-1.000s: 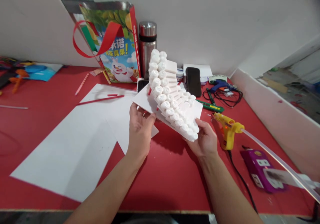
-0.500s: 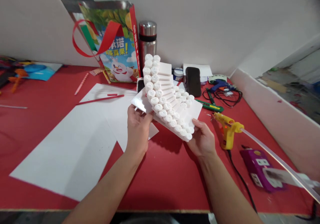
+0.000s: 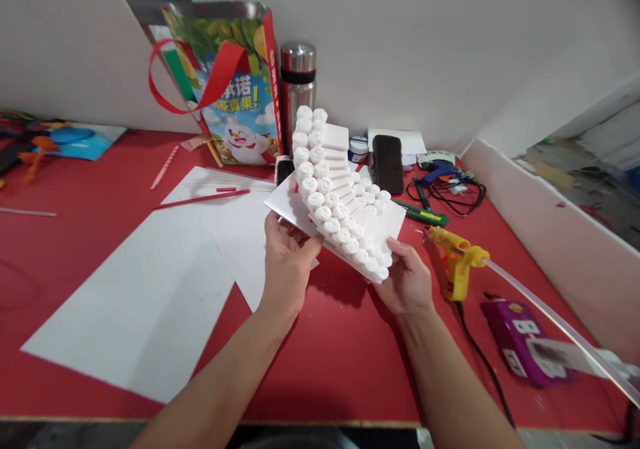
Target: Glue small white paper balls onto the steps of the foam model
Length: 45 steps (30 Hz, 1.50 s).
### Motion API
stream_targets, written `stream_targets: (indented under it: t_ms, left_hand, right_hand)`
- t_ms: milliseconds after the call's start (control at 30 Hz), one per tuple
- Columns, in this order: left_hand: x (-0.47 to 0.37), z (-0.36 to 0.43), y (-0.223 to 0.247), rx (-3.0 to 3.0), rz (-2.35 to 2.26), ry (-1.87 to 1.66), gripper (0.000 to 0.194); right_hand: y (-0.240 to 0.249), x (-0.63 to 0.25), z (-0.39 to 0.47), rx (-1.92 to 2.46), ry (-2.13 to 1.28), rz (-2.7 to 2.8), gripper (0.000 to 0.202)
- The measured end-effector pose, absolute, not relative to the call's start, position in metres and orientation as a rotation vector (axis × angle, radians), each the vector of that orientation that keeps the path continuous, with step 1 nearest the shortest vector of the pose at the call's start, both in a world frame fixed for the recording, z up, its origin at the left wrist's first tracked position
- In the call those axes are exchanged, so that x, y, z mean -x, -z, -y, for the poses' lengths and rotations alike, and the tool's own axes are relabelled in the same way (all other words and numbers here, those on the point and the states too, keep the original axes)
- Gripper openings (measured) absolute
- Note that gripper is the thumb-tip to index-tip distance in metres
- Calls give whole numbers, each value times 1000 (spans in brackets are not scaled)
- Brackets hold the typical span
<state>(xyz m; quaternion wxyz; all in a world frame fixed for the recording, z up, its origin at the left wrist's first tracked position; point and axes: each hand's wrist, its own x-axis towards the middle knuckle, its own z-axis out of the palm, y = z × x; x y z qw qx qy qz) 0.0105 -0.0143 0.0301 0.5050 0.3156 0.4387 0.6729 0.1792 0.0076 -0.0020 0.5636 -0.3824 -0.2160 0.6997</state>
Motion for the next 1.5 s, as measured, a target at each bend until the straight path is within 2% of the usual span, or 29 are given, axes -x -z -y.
stream_targets:
  t_ms: [267, 900, 1033, 1167, 1500]
  left_hand:
    - [-21, 18, -32, -755, -994, -1591, 71]
    - [-17, 15, -34, -768, -986, -1580, 70]
    - [-9, 10, -30, -729, -1017, -1576, 80]
    - [-6, 8, -26, -697, -1050, -1568, 89]
    - [-8, 15, -32, -768, -1009, -1562, 79]
  right_hand:
    - [-1, -178, -8, 885, -1653, 521, 20]
    - [-1, -180, -6, 832, -1685, 538, 17]
    - [-1, -182, -4, 817, -1716, 613, 9]
    - [0, -185, -3, 829, -1738, 643, 12]
    - [-1, -184, -5, 889, -1731, 555, 8]
